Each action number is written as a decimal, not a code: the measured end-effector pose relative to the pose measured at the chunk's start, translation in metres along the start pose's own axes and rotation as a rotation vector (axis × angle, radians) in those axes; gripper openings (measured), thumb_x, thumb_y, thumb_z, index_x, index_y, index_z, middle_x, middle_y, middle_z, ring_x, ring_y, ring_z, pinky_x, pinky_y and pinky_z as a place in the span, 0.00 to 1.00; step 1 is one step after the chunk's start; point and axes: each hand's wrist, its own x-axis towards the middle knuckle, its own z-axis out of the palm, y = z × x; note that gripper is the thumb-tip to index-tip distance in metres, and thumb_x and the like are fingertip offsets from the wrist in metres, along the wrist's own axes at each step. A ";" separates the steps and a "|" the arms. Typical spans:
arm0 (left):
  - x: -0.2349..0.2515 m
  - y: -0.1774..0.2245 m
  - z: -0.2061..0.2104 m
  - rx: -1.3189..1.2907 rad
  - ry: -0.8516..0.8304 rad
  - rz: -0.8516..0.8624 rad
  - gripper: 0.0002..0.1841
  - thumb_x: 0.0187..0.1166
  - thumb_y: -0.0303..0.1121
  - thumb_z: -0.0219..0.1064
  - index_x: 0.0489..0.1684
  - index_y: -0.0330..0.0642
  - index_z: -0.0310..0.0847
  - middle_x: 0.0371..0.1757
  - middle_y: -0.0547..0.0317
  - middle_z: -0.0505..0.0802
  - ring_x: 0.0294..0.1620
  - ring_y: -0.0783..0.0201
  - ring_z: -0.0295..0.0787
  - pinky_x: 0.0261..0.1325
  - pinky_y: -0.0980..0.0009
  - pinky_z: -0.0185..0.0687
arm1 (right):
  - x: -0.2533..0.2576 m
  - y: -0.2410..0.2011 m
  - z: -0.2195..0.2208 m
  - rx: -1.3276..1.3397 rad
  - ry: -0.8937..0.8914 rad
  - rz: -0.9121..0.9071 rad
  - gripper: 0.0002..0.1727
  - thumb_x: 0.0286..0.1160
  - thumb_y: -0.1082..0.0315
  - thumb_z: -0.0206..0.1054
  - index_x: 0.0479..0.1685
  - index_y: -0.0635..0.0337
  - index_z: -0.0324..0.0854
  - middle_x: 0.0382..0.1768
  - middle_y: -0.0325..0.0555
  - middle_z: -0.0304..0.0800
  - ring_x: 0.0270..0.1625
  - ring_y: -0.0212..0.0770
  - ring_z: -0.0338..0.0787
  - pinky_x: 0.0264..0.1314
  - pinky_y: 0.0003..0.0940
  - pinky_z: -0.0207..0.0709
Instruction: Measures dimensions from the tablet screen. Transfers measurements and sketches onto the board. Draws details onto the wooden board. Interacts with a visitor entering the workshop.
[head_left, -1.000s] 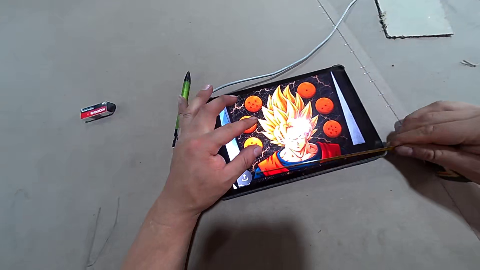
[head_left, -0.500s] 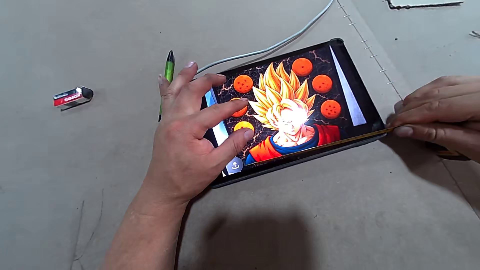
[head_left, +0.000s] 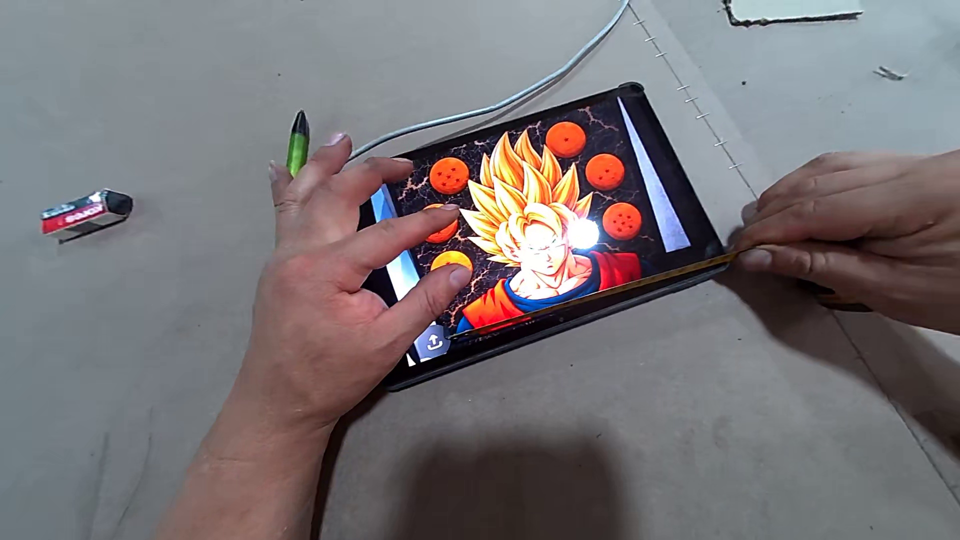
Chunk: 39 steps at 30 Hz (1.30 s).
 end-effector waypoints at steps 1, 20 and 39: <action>-0.001 -0.003 -0.001 0.007 -0.011 0.004 0.24 0.75 0.61 0.68 0.63 0.62 0.92 0.85 0.62 0.77 0.95 0.45 0.49 0.94 0.36 0.37 | 0.004 -0.008 -0.001 -0.019 -0.001 0.019 0.12 0.79 0.49 0.68 0.42 0.39 0.95 0.44 0.27 0.94 0.56 0.30 0.91 0.62 0.35 0.86; -0.001 0.013 0.004 -0.071 -0.051 -0.075 0.22 0.74 0.42 0.73 0.54 0.31 0.92 0.80 0.33 0.77 0.90 0.34 0.55 0.92 0.44 0.45 | 0.010 -0.028 -0.007 -0.069 -0.031 0.054 0.12 0.83 0.54 0.67 0.41 0.44 0.97 0.40 0.27 0.95 0.53 0.24 0.89 0.57 0.23 0.82; -0.006 0.008 0.007 -0.200 -0.040 -0.129 0.23 0.75 0.42 0.73 0.62 0.33 0.89 0.86 0.38 0.71 0.91 0.44 0.59 0.91 0.53 0.55 | 0.012 -0.026 -0.008 -0.062 -0.056 0.058 0.12 0.83 0.53 0.67 0.41 0.44 0.96 0.38 0.26 0.93 0.50 0.23 0.88 0.51 0.23 0.80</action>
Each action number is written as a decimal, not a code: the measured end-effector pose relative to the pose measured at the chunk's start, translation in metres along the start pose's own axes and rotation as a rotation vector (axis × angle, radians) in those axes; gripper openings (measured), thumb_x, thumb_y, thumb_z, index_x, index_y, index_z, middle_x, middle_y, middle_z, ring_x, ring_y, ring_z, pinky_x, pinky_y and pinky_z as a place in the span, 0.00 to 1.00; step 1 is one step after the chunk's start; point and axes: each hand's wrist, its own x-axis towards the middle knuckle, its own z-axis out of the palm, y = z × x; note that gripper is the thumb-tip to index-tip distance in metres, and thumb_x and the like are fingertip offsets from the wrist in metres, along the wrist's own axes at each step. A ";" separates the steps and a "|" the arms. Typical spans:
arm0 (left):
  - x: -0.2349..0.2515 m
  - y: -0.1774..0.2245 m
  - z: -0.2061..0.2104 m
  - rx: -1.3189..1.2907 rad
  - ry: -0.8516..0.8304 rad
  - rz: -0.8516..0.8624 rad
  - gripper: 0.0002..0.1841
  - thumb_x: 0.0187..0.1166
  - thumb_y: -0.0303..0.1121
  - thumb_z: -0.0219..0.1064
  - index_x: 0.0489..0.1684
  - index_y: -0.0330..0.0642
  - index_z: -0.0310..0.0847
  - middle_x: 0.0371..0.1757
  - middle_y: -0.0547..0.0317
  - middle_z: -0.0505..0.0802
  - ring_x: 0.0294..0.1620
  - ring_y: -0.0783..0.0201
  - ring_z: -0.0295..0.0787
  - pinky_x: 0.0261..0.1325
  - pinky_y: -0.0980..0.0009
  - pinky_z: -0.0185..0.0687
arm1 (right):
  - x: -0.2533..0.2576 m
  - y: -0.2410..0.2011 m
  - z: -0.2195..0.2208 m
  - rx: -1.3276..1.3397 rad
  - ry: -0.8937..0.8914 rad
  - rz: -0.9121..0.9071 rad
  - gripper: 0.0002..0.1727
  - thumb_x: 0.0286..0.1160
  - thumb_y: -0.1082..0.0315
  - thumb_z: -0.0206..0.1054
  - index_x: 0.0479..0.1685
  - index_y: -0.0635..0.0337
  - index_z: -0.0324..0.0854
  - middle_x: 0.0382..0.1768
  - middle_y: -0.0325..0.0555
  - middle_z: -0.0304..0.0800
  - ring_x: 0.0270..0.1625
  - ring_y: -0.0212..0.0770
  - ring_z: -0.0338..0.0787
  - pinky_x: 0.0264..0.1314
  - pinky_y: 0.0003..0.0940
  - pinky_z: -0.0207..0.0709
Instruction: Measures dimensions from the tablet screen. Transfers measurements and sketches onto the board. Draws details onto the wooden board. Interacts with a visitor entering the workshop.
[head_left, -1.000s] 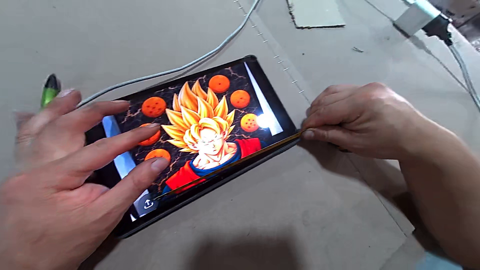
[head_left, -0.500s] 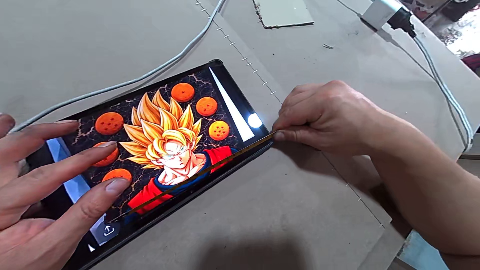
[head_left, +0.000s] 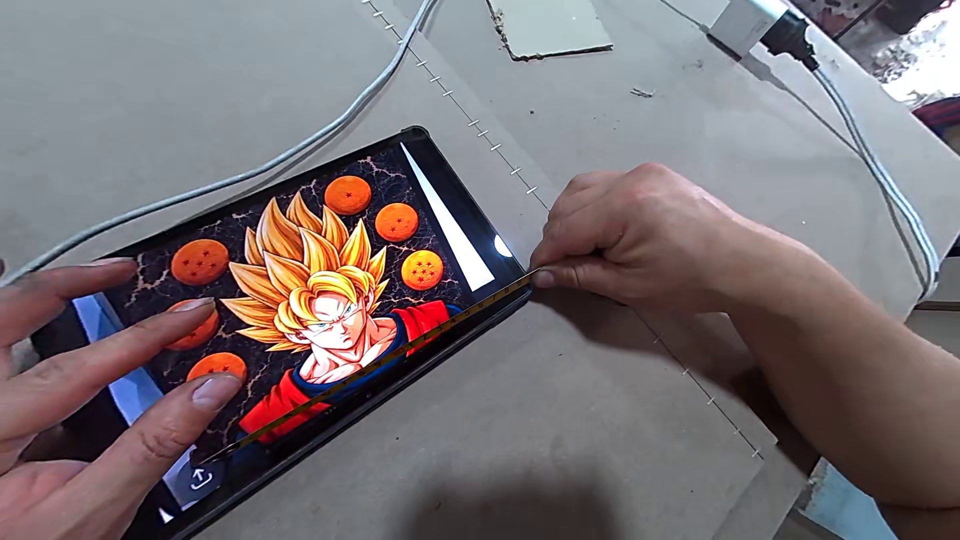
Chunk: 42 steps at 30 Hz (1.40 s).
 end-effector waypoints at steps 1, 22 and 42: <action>-0.001 0.003 0.001 0.012 0.012 -0.006 0.23 0.75 0.41 0.73 0.61 0.33 0.90 0.86 0.38 0.71 0.91 0.44 0.57 0.92 0.52 0.52 | 0.000 0.000 0.000 0.000 0.001 0.001 0.12 0.83 0.54 0.67 0.41 0.44 0.96 0.38 0.26 0.93 0.50 0.23 0.88 0.51 0.23 0.80; 0.005 0.000 -0.003 0.174 0.047 0.105 0.26 0.73 0.53 0.73 0.57 0.39 0.93 0.83 0.41 0.77 0.94 0.37 0.47 0.95 0.43 0.36 | -0.001 0.000 0.001 0.013 0.008 0.017 0.12 0.83 0.54 0.67 0.42 0.43 0.96 0.41 0.25 0.94 0.52 0.22 0.88 0.55 0.23 0.81; 0.006 -0.006 -0.005 0.230 0.042 0.091 0.28 0.71 0.58 0.70 0.55 0.44 0.94 0.78 0.47 0.83 0.92 0.37 0.55 0.93 0.34 0.33 | 0.001 -0.002 0.002 -0.010 0.029 0.019 0.12 0.82 0.53 0.67 0.40 0.42 0.96 0.40 0.24 0.94 0.52 0.22 0.89 0.55 0.22 0.82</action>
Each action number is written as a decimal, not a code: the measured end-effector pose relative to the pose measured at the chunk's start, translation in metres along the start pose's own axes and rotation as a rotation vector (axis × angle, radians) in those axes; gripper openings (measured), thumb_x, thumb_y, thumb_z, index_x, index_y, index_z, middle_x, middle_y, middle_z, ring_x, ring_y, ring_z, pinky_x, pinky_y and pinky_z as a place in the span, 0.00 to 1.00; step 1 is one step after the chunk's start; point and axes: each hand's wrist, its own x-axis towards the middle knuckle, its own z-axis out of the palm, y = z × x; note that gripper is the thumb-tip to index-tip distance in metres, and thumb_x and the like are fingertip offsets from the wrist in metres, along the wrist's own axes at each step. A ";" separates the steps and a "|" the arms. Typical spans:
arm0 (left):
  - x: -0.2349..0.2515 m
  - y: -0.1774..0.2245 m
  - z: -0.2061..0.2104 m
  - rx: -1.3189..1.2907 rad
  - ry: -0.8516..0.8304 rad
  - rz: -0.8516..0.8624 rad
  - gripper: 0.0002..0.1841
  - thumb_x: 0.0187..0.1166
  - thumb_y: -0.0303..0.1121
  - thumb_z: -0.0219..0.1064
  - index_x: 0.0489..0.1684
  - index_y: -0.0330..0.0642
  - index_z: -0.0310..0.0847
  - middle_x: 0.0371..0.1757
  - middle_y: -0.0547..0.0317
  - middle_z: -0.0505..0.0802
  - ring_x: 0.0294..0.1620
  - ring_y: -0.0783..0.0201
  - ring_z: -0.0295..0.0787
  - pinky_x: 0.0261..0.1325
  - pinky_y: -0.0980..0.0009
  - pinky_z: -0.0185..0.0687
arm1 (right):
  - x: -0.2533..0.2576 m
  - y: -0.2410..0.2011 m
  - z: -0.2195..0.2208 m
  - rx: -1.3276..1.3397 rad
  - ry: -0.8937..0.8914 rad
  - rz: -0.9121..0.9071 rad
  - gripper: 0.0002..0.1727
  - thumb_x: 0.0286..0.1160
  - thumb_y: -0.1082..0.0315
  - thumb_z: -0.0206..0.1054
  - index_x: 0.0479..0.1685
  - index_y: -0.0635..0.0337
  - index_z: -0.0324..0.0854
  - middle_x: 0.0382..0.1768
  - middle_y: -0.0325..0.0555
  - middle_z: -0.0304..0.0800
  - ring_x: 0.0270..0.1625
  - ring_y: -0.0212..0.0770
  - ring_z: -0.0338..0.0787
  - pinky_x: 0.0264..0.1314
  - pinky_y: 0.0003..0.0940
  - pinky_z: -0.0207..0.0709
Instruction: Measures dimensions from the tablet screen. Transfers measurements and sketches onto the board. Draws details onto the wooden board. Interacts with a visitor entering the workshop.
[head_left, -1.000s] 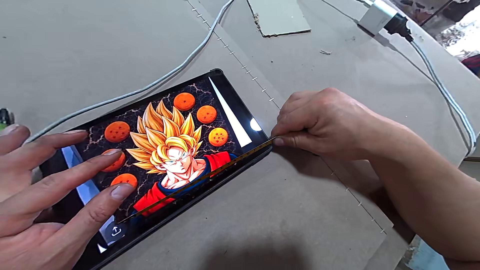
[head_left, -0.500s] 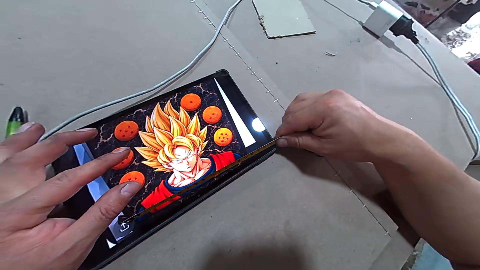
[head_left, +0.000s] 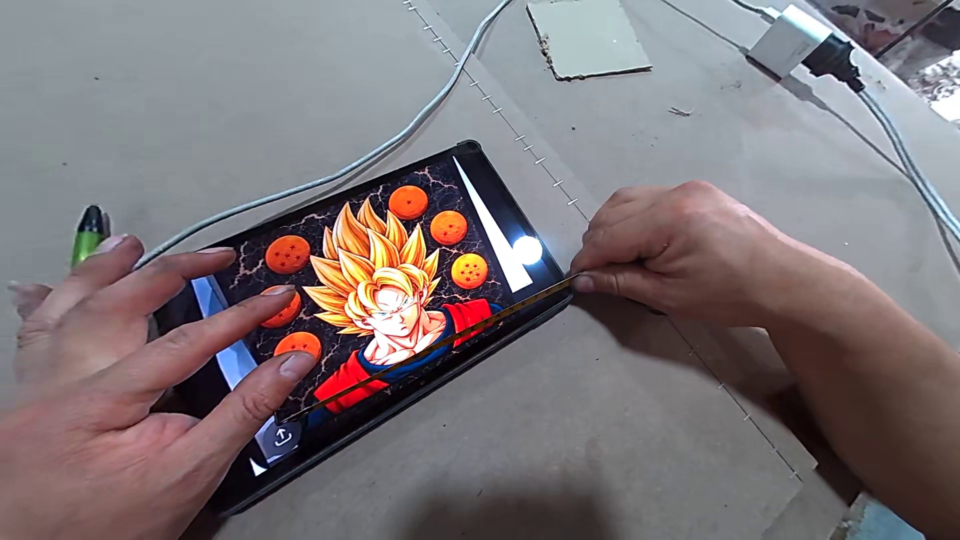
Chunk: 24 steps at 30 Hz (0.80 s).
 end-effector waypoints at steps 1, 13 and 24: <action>0.000 0.000 0.000 -0.003 0.001 -0.002 0.28 0.71 0.59 0.70 0.55 0.44 0.94 0.79 0.48 0.83 0.92 0.37 0.54 0.93 0.34 0.33 | 0.000 0.000 0.000 -0.002 0.000 0.000 0.12 0.82 0.53 0.67 0.41 0.42 0.96 0.40 0.24 0.94 0.52 0.22 0.89 0.55 0.22 0.82; -0.001 -0.002 0.001 -0.007 0.000 -0.009 0.28 0.71 0.60 0.70 0.58 0.47 0.94 0.81 0.50 0.81 0.92 0.38 0.53 0.93 0.34 0.32 | 0.000 0.001 -0.001 0.008 -0.013 -0.009 0.12 0.82 0.54 0.67 0.41 0.42 0.96 0.41 0.24 0.94 0.53 0.23 0.89 0.57 0.23 0.83; -0.002 -0.005 -0.002 -0.012 -0.003 -0.010 0.29 0.70 0.62 0.70 0.61 0.52 0.93 0.84 0.54 0.79 0.94 0.41 0.50 0.94 0.34 0.30 | 0.001 0.004 -0.002 0.038 -0.016 -0.038 0.11 0.82 0.55 0.68 0.42 0.43 0.96 0.42 0.26 0.94 0.54 0.23 0.90 0.58 0.22 0.84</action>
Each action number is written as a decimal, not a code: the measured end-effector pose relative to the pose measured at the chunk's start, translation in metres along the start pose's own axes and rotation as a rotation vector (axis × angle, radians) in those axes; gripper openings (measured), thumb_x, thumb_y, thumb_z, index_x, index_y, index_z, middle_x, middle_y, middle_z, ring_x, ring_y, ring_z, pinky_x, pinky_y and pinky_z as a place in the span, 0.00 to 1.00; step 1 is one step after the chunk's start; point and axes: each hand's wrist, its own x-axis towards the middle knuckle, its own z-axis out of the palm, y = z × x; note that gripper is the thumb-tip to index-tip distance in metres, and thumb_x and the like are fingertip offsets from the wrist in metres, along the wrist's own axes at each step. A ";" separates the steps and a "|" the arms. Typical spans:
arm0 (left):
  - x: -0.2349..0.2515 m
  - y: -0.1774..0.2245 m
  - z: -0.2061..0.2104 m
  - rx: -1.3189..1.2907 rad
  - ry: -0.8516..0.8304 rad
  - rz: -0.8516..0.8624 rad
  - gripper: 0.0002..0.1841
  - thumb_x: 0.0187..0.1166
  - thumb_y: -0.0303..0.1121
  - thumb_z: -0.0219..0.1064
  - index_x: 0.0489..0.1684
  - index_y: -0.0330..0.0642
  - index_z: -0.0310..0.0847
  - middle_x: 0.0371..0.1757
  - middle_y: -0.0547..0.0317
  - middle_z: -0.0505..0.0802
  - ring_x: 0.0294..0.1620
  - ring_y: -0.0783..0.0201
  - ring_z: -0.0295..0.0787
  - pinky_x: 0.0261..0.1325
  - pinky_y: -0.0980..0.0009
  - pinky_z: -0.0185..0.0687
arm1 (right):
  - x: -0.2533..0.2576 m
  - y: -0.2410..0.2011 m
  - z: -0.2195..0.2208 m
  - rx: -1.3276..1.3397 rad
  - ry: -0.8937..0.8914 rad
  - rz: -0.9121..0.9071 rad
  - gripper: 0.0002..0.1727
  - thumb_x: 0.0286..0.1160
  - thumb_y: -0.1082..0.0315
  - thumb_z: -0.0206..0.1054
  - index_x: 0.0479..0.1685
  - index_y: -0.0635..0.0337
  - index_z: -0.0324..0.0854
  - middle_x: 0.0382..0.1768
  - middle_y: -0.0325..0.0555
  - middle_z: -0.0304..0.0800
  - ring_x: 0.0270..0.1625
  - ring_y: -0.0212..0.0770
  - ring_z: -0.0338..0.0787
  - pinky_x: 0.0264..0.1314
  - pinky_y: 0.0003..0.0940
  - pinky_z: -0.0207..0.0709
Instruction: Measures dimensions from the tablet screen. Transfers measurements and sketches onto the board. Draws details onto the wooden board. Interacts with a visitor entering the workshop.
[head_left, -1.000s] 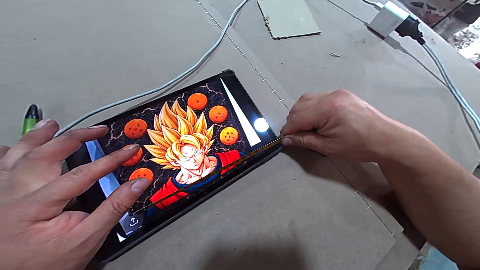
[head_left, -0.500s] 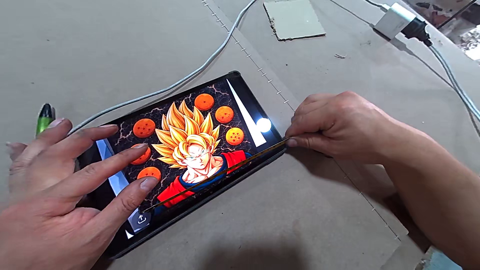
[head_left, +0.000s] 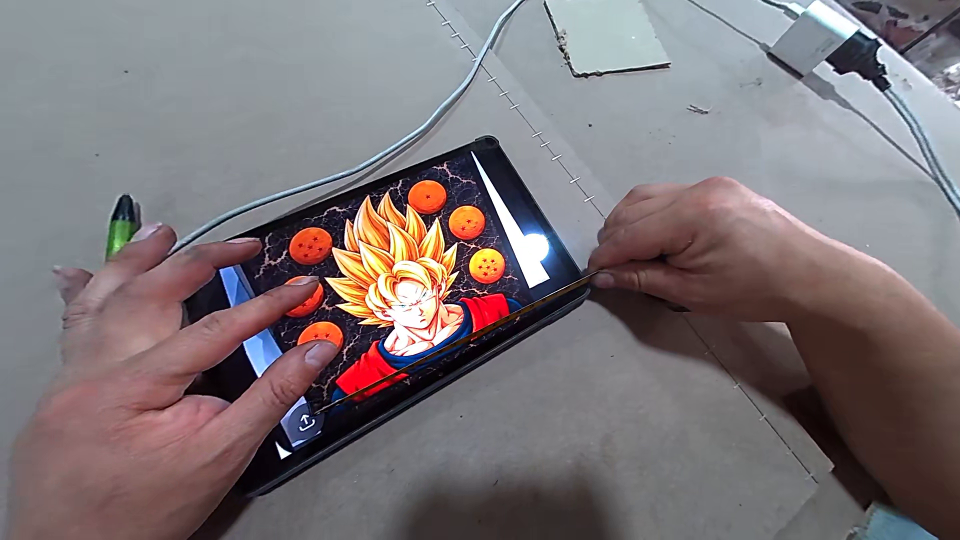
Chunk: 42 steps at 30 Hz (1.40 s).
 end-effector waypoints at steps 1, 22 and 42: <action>0.000 0.001 0.000 -0.008 0.003 -0.004 0.28 0.70 0.61 0.71 0.61 0.53 0.93 0.84 0.55 0.79 0.94 0.41 0.50 0.94 0.34 0.30 | 0.000 0.000 0.000 0.004 -0.003 0.002 0.11 0.82 0.56 0.68 0.42 0.44 0.96 0.42 0.26 0.94 0.54 0.23 0.90 0.58 0.22 0.84; 0.005 0.012 -0.004 0.025 0.009 0.042 0.23 0.75 0.61 0.69 0.61 0.62 0.93 0.83 0.61 0.80 0.94 0.43 0.51 0.94 0.33 0.30 | -0.007 0.027 0.008 0.065 0.036 -0.055 0.11 0.79 0.49 0.68 0.44 0.37 0.95 0.43 0.25 0.93 0.52 0.28 0.91 0.58 0.35 0.88; 0.004 0.006 0.002 -0.026 -0.004 0.034 0.27 0.73 0.56 0.71 0.59 0.42 0.92 0.82 0.45 0.79 0.93 0.38 0.51 0.94 0.42 0.41 | 0.000 0.002 -0.002 -0.031 -0.025 0.009 0.12 0.82 0.54 0.67 0.43 0.43 0.96 0.41 0.27 0.94 0.51 0.23 0.89 0.55 0.24 0.82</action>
